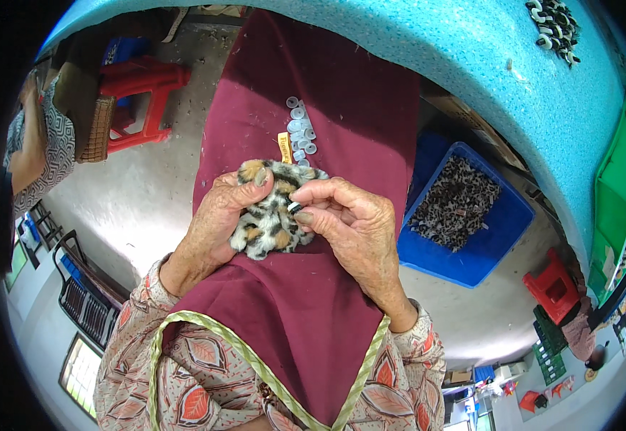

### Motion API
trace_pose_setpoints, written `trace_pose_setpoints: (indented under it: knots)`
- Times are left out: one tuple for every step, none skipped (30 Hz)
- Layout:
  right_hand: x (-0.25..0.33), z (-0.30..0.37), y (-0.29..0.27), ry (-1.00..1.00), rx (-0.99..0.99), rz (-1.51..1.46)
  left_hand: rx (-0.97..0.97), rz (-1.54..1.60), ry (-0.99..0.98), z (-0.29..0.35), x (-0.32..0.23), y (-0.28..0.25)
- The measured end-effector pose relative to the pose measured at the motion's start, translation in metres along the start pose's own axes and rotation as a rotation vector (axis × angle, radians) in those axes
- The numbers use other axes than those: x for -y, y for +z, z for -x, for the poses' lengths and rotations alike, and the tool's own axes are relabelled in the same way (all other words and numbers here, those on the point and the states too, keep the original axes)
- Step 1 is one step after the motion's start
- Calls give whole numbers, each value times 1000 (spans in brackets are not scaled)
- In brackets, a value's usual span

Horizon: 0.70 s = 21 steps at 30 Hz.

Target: The person assembles small leopard-print plush keychains by hand. They pick up a plush toy, insert a plastic snap ring into its top opening, and attach a small tag. The finished keychains are placed into a green tray on the table.

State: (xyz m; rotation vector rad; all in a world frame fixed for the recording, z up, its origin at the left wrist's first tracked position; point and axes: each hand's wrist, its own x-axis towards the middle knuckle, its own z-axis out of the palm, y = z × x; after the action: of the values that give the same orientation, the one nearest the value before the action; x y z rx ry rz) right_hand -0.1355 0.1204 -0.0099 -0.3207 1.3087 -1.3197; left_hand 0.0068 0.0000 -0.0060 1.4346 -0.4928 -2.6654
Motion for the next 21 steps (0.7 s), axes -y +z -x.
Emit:
trace_pose_setpoints:
  knots:
    - [1,0,1,5,1,19,-11,-12,12,0,0,1]
    - [2,-1,1,9,2,39,-21,-25,24,0,0,2]
    - [2,-1,2,0,8,52,-27,-55,32,0,-1,2]
    - [2,-2,2,-10,14,66,-32,-85,41,1,-2,3]
    - [2,-2,2,-20,20,79,-36,-116,49,1,-2,3]
    - [1,-2,2,-27,25,91,-43,-148,67,1,-2,3]
    - [1,-3,1,-33,31,103,-50,-181,85,1,-1,3]
    - [1,-3,0,-40,36,115,-58,-213,104,1,0,3]
    - [1,-3,0,-36,33,110,-57,-223,101,1,0,2]
    - [1,-3,1,-32,30,105,-57,-234,99,1,0,2]
    - [0,-3,1,-28,27,101,-57,-244,97,1,0,2]
    - [0,-2,1,-27,19,66,-57,-251,95,0,-1,3]
    - [-2,-2,1,-25,11,32,-58,-257,93,1,-1,4]
    - [-3,-2,1,-23,3,-3,-59,-264,92,1,-2,5]
    - [-4,-2,0,-19,6,-5,-59,-272,95,0,-1,5]
    - [-4,-3,-1,-15,9,-8,-58,-280,99,1,-1,5]
    - [-5,-3,-1,-12,13,-10,-58,-288,102,1,0,4]
    - [-5,-3,-1,-15,13,-2,-66,-306,110,1,0,4]
    - [-6,-4,-1,-18,13,5,-73,-324,119,1,1,3]
    - [-6,-4,-1,-21,13,13,-81,-342,127,1,1,3]
    - [-6,-4,0,-9,0,18,-74,-363,142,1,1,2]
